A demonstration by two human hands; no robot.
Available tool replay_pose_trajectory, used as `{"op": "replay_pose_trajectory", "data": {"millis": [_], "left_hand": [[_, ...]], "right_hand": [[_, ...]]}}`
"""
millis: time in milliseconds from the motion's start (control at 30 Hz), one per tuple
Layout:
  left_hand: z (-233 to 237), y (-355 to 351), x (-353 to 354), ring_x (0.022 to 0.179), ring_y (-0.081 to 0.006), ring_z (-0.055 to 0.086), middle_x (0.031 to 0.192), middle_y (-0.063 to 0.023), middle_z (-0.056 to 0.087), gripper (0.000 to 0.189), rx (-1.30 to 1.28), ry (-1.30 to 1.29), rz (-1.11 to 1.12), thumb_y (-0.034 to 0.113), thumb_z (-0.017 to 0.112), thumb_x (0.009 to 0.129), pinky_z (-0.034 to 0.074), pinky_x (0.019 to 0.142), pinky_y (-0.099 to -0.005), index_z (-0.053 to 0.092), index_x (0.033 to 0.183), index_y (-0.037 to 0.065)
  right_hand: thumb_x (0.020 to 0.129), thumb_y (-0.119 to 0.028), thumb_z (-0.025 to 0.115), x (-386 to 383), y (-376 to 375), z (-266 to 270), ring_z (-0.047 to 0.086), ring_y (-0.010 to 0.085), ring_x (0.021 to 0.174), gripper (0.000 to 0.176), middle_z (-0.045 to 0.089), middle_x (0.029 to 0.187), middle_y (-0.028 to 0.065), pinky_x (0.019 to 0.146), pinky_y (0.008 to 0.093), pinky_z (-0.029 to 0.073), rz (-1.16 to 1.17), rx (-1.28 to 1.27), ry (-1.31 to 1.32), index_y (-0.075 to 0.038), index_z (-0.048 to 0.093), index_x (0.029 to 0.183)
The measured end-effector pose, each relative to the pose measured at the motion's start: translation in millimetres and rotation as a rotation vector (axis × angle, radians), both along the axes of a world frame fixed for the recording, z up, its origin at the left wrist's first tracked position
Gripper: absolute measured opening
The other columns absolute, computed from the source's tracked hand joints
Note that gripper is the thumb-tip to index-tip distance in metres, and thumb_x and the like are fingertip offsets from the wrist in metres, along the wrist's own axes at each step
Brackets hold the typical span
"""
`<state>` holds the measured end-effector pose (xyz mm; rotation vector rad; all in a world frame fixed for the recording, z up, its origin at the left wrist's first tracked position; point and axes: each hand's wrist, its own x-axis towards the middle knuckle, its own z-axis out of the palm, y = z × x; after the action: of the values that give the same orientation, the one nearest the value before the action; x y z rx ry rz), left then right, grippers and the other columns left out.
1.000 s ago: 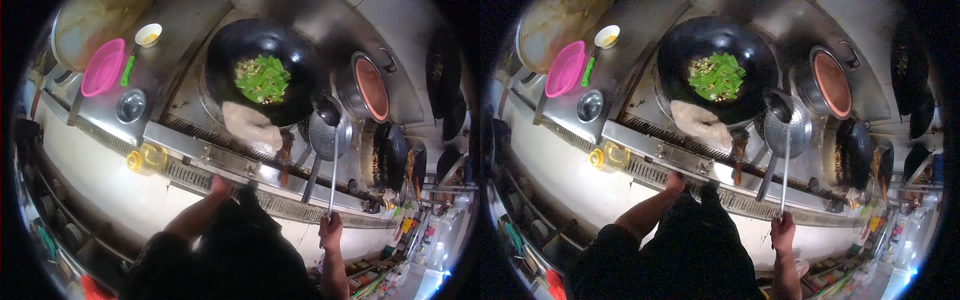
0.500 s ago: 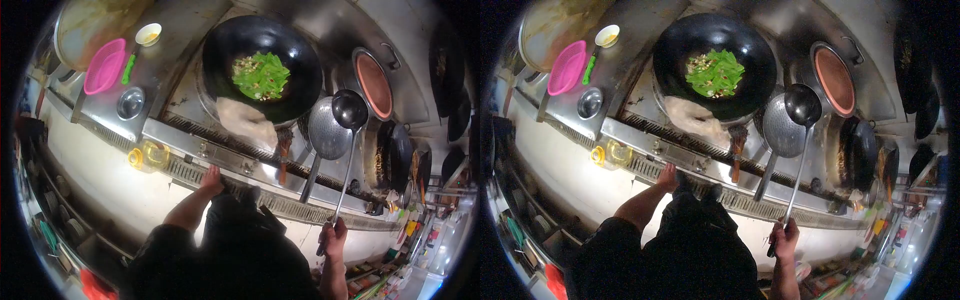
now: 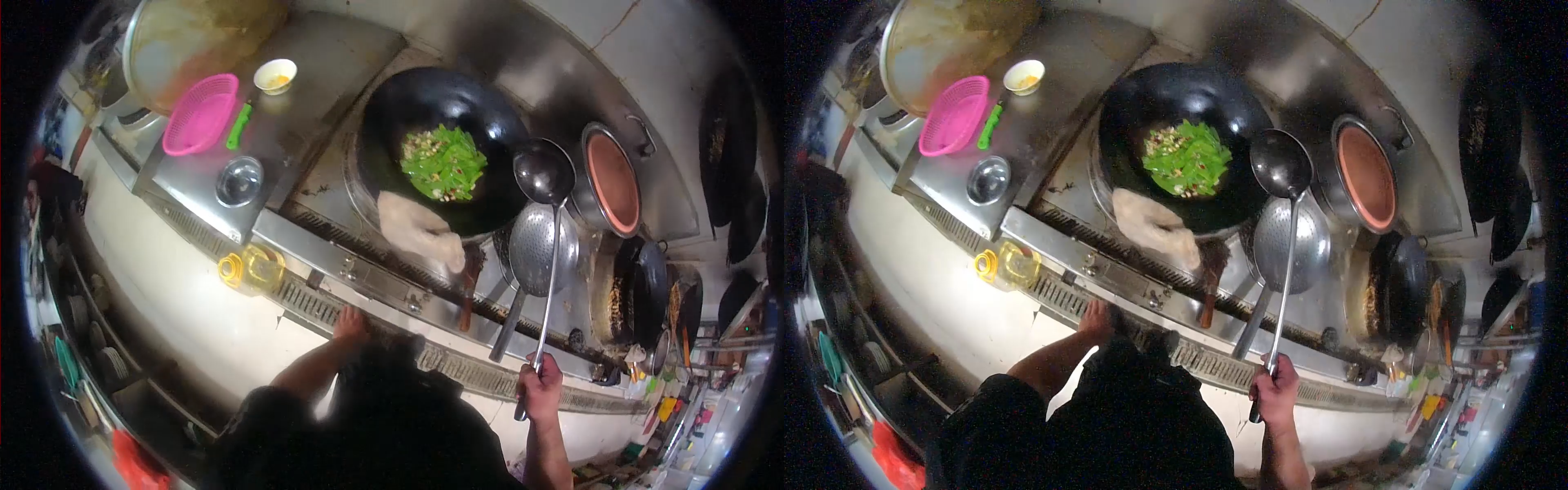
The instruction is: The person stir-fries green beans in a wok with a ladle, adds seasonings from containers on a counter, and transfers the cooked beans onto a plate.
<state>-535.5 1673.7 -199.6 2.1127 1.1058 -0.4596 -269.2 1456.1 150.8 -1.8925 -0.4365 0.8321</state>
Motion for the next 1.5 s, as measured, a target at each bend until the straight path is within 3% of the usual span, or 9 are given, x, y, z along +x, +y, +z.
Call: {"op": "replay_pose_trajectory", "data": {"millis": [533,600,833,1067,1200,1267,1333,1400,1500], "left_hand": [[76.9,-107.1,-199.6,0.113,-0.0362,0.058,0.121,-0.0214,0.06,0.048,0.077,0.176,1.205,0.032,0.063,0.082,0.048,0.096,-0.0445,0.06,0.119,0.001],[77.7,-167.5,-191.6,0.113,-0.0355,0.059,0.12,-0.0214,0.062,0.049,0.116,0.139,1.324,0.033,0.063,0.082,0.048,0.095,-0.0441,0.06,0.118,0.001],[119.8,-426.2,-32.2,0.102,-0.0294,0.065,0.114,-0.0185,0.067,0.051,-0.016,-0.268,1.755,0.036,0.07,0.083,0.051,0.091,-0.0376,0.062,0.119,0.002],[245.4,-569.7,61.4,0.097,-0.0227,0.066,0.112,-0.0134,0.066,0.036,0.068,-0.874,2.053,0.021,0.065,0.091,0.052,0.085,-0.0335,0.06,0.119,0.0],[299.9,-655.6,101.0,0.109,-0.0262,0.061,0.121,-0.0157,0.06,0.033,0.365,-2.015,2.173,0.011,0.058,0.093,0.049,0.094,-0.0383,0.055,0.123,-0.004],[318.1,-717.6,127.2,0.115,-0.0285,0.058,0.124,-0.0183,0.058,0.028,0.517,-2.011,2.273,0.007,0.057,0.092,0.047,0.098,-0.0411,0.056,0.119,-0.004],[331.8,-794.9,157.8,0.121,-0.0307,0.055,0.127,-0.0209,0.056,0.024,0.744,-2.013,2.426,0.003,0.056,0.091,0.045,0.102,-0.0439,0.056,0.115,-0.003],[338.1,-886.7,202.7,0.123,-0.0321,0.054,0.129,-0.0231,0.054,0.021,0.798,-2.153,2.416,-0.001,0.054,0.09,0.044,0.105,-0.0449,0.054,0.111,-0.001],[332.3,-1020.5,289.0,0.12,-0.034,0.056,0.13,-0.0247,0.053,0.02,1.262,-2.364,2.291,-0.002,0.053,0.09,0.047,0.102,-0.0455,0.052,0.11,0.001]], "right_hand": [[0.081,-0.002,0.057,122.1,73.2,-69.4,0.064,0.0308,0.074,0.033,0.061,0.082,0.0124,0.071,0.0406,0.053,0.442,0.184,-1.119,0.002,0.051,0.113],[0.081,-0.001,0.053,98.7,91.8,-20.4,0.054,0.0232,0.047,0.022,0.051,0.065,0.0081,0.045,0.0394,0.049,0.568,-0.077,-0.181,-0.005,0.047,0.102],[0.085,-0.002,0.055,8.6,72.3,9.8,0.045,0.0174,0.04,0.017,0.045,0.06,0.005,0.037,0.0335,0.039,1.14,-0.239,1.063,-0.009,0.05,0.099],[0.09,-0.01,0.055,-118.3,-107.2,8.4,0.049,0.0144,0.048,0.008,0.05,0.065,0.0034,0.042,0.0295,0.041,1.733,-0.863,0.992,-0.008,0.05,0.097],[0.093,-0.014,0.053,-139.7,-266.2,10.6,0.055,0.0185,0.051,0.011,0.055,0.068,0.0081,0.046,0.0313,0.047,2.198,-1.01,0.825,-0.005,0.05,0.099],[0.093,-0.021,0.055,-134.9,-349.9,6.3,0.059,0.0156,0.069,0.02,0.059,0.077,0.0069,0.064,0.0323,0.051,2.642,-0.857,0.608,-0.002,0.056,0.098],[0.098,-0.027,0.051,-121.4,-438.1,-19.8,0.058,0.0142,0.061,0.024,0.06,0.076,0.0044,0.057,0.0274,0.048,2.97,0.026,0.716,-0.005,0.06,0.099],[0.1,-0.033,0.048,-118.3,-513.6,21.5,0.058,0.0099,0.066,0.033,0.059,0.076,0.0035,0.058,0.026,0.047,3.292,-0.803,0.176,-0.002,0.059,0.097],[0.101,-0.031,0.048,-87.2,-631.0,11.4,0.056,0.008,0.06,0.031,0.058,0.072,0.0013,0.053,0.0234,0.045,3.544,-0.972,0.219,-0.003,0.059,0.096]]}}
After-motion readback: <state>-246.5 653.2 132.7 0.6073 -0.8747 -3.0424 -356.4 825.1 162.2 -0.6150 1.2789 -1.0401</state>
